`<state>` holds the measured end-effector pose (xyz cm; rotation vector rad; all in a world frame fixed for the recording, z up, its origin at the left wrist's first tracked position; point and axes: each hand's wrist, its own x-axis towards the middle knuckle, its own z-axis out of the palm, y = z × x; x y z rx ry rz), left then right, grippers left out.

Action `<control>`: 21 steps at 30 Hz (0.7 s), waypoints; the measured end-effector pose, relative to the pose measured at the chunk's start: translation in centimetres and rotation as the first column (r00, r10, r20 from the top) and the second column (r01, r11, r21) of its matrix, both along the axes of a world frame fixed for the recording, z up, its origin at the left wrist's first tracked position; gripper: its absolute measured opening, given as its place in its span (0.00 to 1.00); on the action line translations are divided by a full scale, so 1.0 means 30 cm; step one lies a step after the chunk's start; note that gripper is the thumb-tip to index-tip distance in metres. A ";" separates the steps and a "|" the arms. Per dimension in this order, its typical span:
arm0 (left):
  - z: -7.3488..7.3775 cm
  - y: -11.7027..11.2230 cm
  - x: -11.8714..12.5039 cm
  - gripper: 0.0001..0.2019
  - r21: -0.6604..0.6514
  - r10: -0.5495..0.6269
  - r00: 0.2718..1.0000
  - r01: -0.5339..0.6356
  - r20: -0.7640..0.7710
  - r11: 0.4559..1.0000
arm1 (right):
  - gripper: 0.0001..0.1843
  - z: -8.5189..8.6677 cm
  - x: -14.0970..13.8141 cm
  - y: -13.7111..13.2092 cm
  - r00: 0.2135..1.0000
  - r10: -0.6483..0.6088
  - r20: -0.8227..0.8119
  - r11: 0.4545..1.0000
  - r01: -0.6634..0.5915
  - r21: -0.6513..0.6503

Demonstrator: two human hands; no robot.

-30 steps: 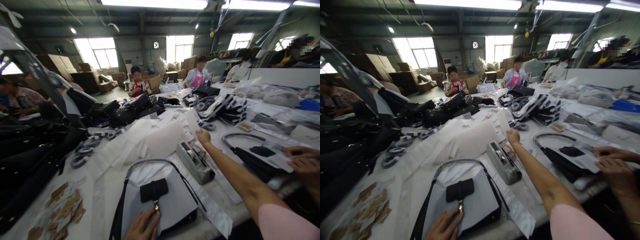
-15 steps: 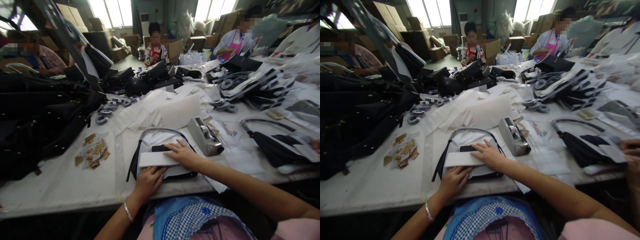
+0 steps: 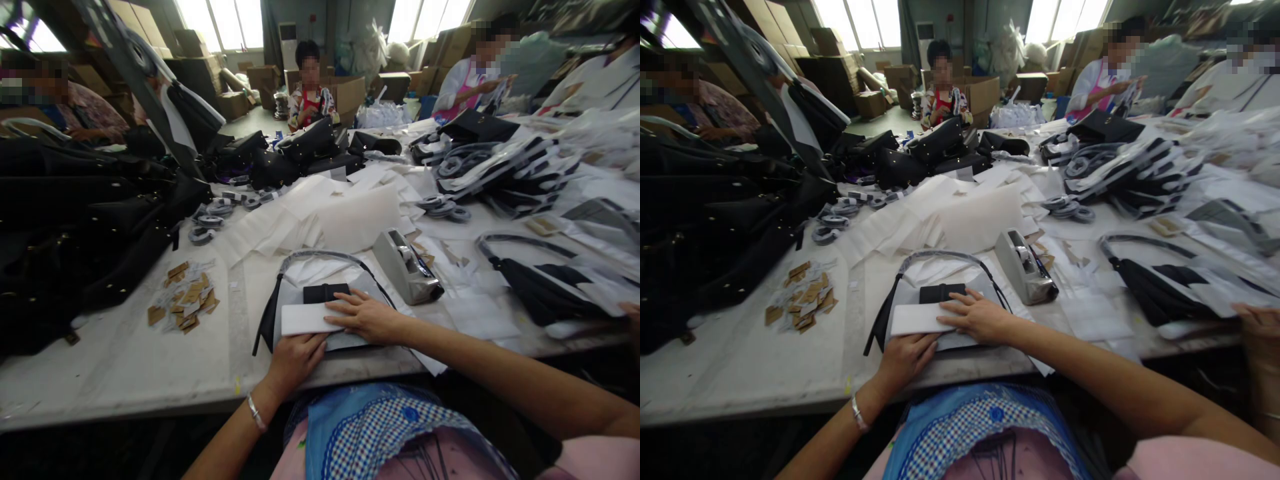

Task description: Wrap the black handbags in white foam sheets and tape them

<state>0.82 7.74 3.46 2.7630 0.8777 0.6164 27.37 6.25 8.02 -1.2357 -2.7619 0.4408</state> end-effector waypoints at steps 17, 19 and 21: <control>0.015 -0.029 0.075 0.37 0.128 -0.005 0.996 0.016 -0.087 0.992 | 0.26 -0.028 0.001 -0.026 0.989 -0.052 -0.140 0.999 0.052 -0.007; -0.023 -0.035 0.072 0.36 0.192 0.023 0.991 0.003 -0.133 0.981 | 0.22 -0.021 0.000 -0.029 0.975 -0.087 -0.203 0.996 0.083 -0.031; -0.044 -0.041 0.072 0.34 0.244 0.058 0.989 -0.023 -0.139 0.969 | 0.18 0.001 0.003 -0.022 0.950 -0.133 -0.284 0.991 0.118 -0.069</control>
